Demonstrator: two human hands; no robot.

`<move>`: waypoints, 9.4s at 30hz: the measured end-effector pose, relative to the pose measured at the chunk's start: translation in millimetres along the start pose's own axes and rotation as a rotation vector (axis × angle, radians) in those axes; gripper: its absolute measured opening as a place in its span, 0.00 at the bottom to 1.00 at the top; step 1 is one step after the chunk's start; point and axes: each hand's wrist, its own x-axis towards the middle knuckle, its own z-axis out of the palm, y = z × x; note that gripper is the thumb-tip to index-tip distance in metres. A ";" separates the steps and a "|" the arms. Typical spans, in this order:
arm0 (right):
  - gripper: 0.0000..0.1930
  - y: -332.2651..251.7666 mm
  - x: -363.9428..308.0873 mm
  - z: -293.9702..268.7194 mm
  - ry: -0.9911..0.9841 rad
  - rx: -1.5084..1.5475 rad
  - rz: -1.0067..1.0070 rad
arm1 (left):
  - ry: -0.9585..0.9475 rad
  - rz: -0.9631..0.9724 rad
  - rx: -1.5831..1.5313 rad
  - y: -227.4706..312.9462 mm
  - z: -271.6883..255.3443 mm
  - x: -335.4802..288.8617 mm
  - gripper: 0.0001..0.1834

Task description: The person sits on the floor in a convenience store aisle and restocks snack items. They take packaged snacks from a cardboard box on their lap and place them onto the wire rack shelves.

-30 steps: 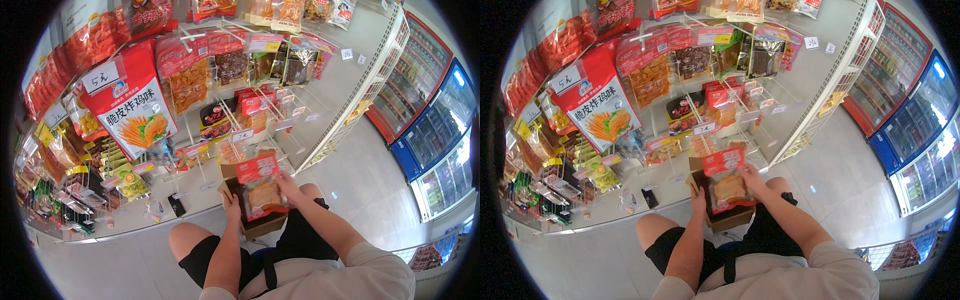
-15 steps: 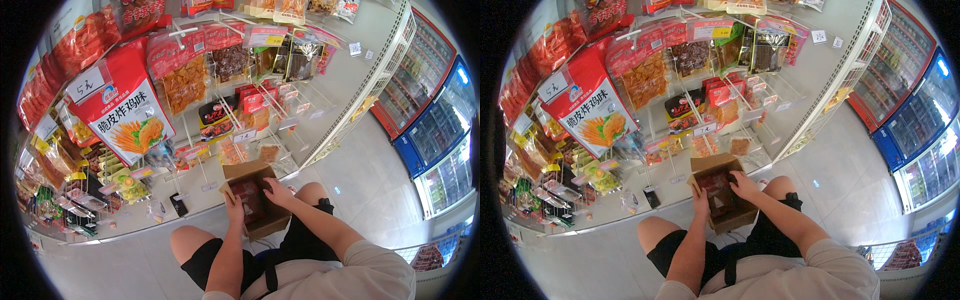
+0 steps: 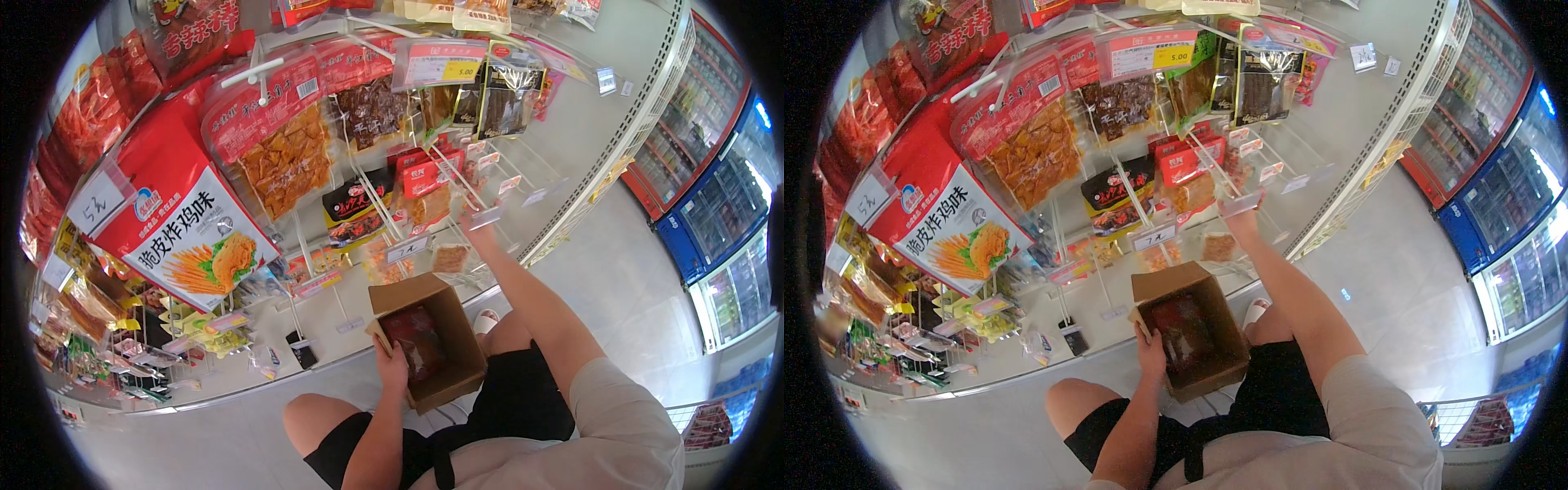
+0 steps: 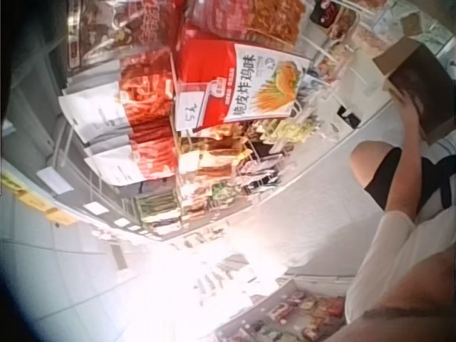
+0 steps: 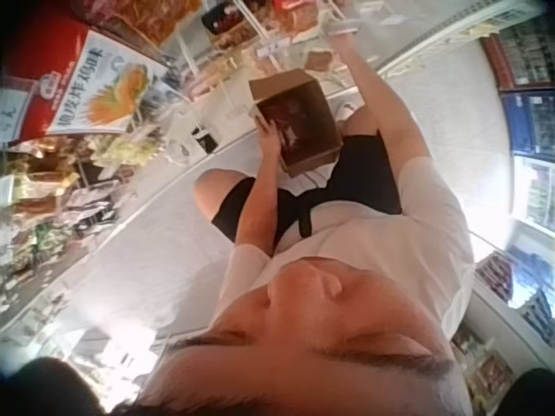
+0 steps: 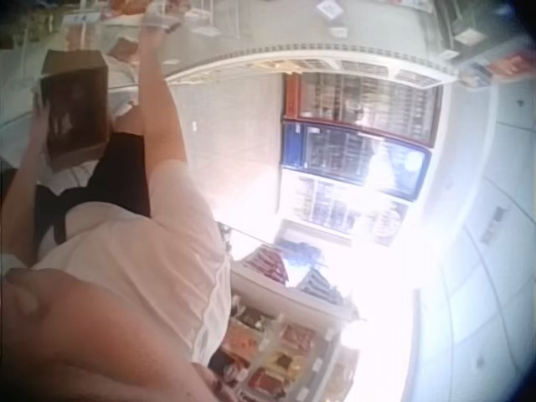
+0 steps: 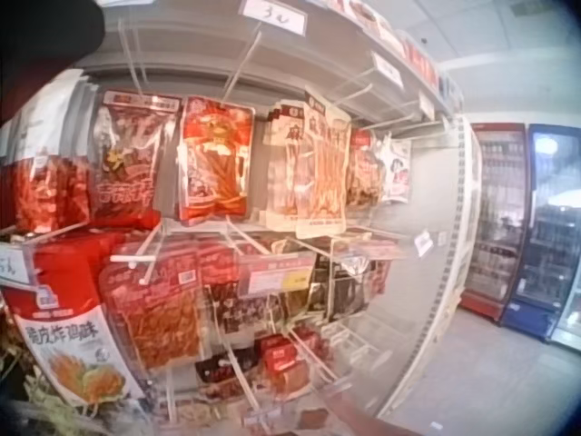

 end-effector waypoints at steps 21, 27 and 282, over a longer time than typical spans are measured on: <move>0.14 -51.6 -36.3 -4.4 -0.112 0.456 0.255 | 0.000 0.020 -0.020 -3.0 -6.0 9.3 0.39; 0.09 -64.2 -91.2 -88.0 -0.121 0.288 0.159 | 0.087 0.145 0.038 -30.0 -0.1 22.3 0.38; 0.13 -23.8 -277.5 -2.2 -0.197 -0.229 0.216 | -0.015 0.224 0.213 -42.3 9.5 18.4 0.41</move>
